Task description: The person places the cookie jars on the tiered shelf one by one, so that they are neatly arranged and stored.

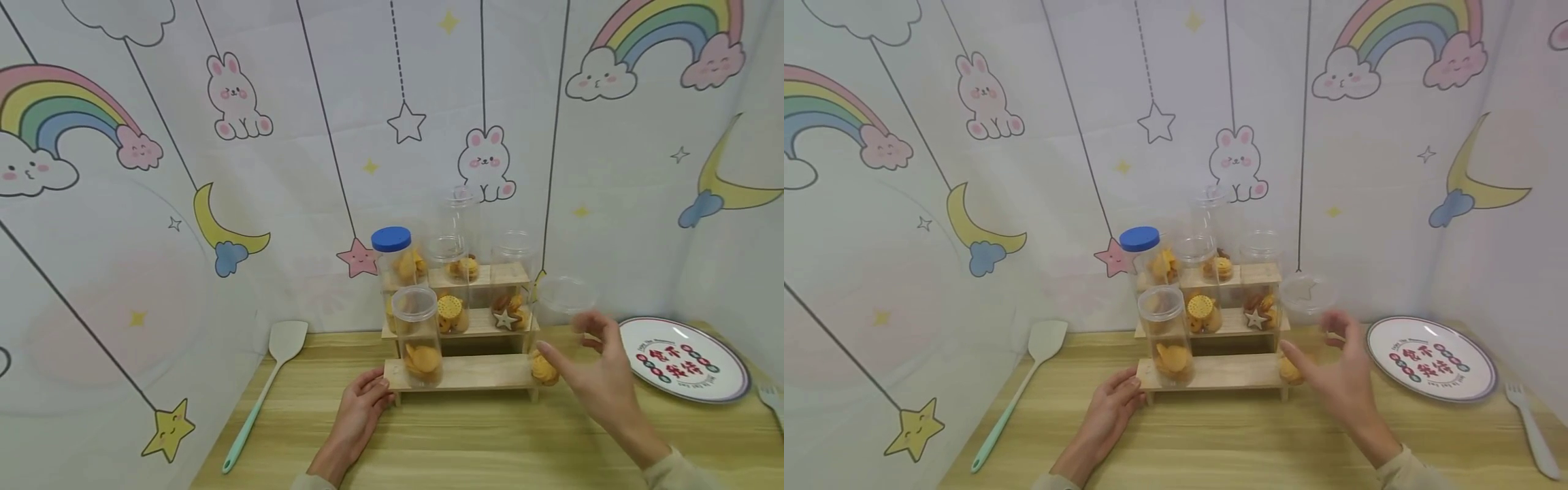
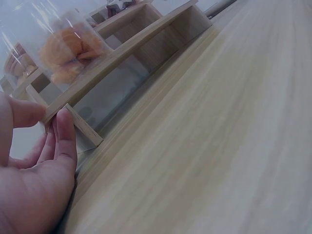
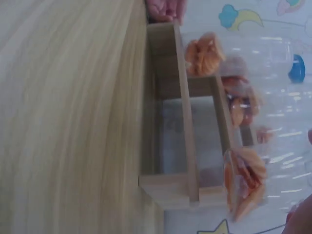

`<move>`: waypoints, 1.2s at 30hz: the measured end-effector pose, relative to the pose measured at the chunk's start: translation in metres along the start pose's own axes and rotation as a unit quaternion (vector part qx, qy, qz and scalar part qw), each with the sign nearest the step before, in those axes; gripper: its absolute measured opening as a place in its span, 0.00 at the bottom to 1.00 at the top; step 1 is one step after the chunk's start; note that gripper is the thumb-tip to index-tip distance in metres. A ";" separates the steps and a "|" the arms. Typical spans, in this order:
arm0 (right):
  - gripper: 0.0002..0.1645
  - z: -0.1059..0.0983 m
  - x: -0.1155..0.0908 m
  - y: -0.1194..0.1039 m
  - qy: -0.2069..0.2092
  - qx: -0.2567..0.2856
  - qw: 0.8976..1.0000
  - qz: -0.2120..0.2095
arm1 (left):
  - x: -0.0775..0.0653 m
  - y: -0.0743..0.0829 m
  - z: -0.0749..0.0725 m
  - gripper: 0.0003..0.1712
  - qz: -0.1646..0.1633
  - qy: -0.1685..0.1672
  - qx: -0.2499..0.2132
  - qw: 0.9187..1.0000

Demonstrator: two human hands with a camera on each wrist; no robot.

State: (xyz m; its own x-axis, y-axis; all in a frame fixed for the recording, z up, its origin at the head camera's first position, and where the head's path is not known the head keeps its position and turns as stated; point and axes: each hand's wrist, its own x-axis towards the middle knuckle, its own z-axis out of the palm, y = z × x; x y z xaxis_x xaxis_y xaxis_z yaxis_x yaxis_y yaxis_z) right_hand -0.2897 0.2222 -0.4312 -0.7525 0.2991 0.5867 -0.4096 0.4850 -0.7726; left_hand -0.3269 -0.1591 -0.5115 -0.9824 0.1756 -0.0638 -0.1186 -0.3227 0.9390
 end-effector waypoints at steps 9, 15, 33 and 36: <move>0.43 0.038 -0.011 -0.012 -0.050 0.019 0.998 -0.017 | -0.002 0.002 -0.002 0.31 -0.005 0.002 0.005 1.000; 0.43 0.060 -0.016 -0.020 -0.085 0.032 0.996 -0.008 | -0.001 0.003 0.001 0.31 -0.003 0.000 0.007 1.000; 0.50 0.070 -0.016 -0.001 -0.106 -0.007 0.993 -0.047 | 0.005 -0.001 0.007 0.31 0.005 -0.004 0.008 1.000; 0.51 0.068 -0.018 0.003 -0.121 -0.026 0.992 -0.026 | 0.005 -0.001 0.007 0.31 0.005 -0.005 0.009 1.000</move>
State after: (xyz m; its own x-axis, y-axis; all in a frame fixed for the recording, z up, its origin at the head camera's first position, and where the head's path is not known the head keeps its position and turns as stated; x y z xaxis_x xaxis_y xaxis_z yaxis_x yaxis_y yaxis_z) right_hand -0.3127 0.1626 -0.4604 -0.8354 0.0694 0.5453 -0.4291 0.5376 -0.7259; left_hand -0.3307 -0.1519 -0.5103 -0.9820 0.1818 -0.0514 -0.1066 -0.3083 0.9453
